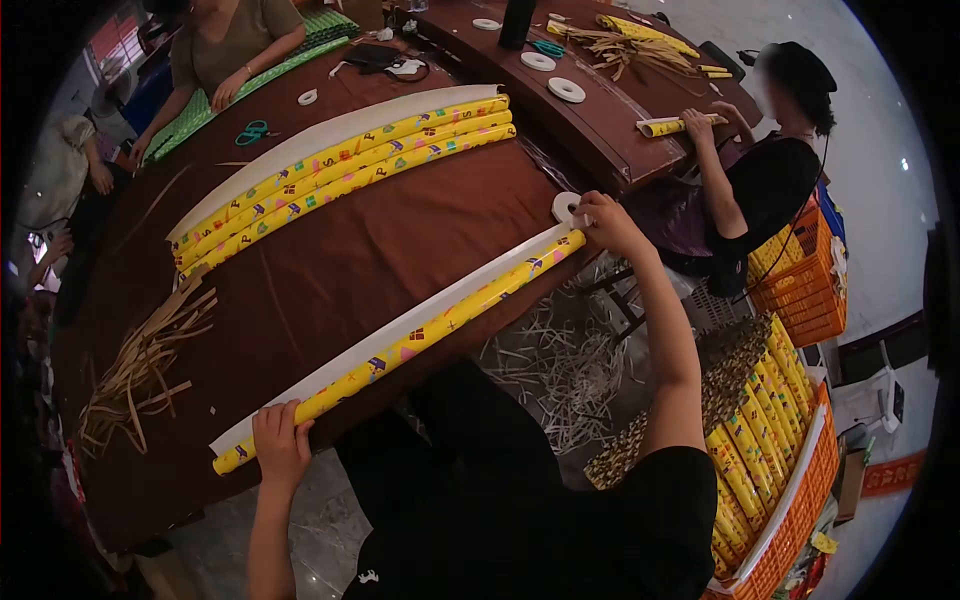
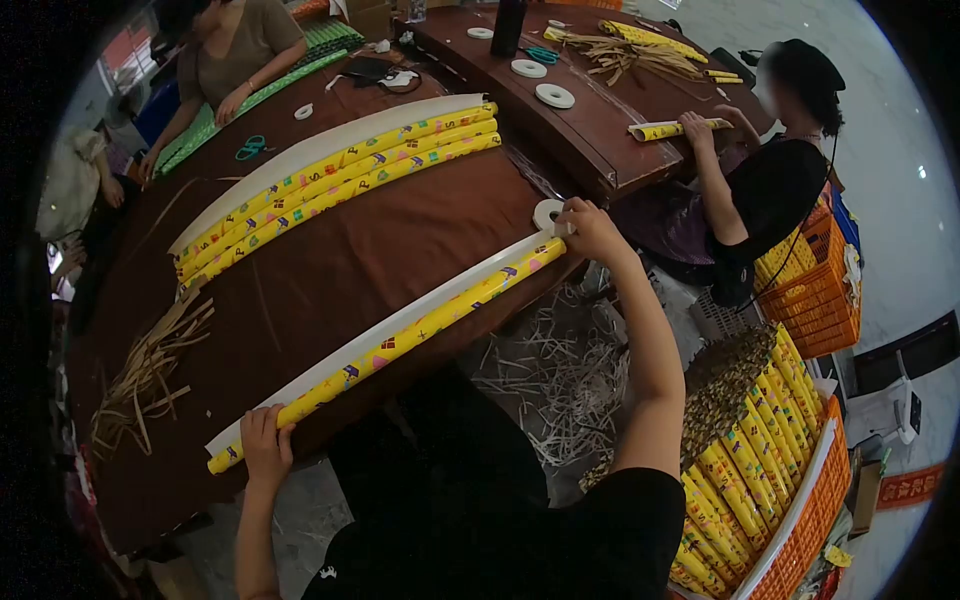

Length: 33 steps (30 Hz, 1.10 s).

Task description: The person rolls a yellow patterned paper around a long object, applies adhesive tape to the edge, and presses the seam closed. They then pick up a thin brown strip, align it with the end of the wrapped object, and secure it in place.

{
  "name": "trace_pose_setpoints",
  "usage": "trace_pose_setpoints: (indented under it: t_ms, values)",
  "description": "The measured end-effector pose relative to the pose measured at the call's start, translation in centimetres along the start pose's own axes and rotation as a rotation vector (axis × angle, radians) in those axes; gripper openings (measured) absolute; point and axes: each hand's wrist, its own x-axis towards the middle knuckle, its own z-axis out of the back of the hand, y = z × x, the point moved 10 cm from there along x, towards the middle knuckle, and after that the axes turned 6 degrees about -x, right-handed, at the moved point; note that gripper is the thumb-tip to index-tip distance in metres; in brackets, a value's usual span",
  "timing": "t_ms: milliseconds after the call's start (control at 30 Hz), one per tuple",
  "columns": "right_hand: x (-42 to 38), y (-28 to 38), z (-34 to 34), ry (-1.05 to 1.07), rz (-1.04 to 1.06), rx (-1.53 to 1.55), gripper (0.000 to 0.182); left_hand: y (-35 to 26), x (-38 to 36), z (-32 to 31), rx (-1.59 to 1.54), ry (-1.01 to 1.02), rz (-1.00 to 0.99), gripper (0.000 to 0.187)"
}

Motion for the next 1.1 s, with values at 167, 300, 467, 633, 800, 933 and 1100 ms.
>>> trace_pose_setpoints:
  t_ms: [167, 300, 467, 633, 800, 933, 1100]
  values:
    - [-0.8, -3.8, 1.7, -0.313, -0.224, 0.365, 0.022, -0.9, -0.6, 0.3, 0.052, -0.054, -0.056, 0.034]
    - [1.2, 6.9, 6.5, -0.265, -0.119, 0.854, 0.014, -1.3, 0.4, 0.1, 0.065, -0.093, -0.058, 0.034]
    - [4.1, 28.0, 0.1, 0.388, 0.083, 1.525, 0.048, -2.9, 0.9, -0.8, 0.073, -0.194, -0.049, 0.039]
    - [6.0, 46.4, -4.1, 1.142, 0.169, 1.952, 0.057, -3.2, 0.1, -0.7, 0.151, -0.279, -0.038, 0.043]
    - [5.6, 54.8, -7.5, 1.26, 0.304, 1.609, 0.058, -3.4, -0.3, -0.8, 0.223, -0.307, -0.061, 0.053]
    - [5.9, 54.5, -9.9, 1.329, 0.202, 1.725, 0.056, -3.4, -0.4, -0.4, 0.241, -0.337, -0.061, 0.045]
    - [4.9, 54.5, -10.6, 1.437, 0.102, 1.831, 0.054, -4.0, -2.1, 1.1, 0.12, -0.427, -0.197, 0.023]
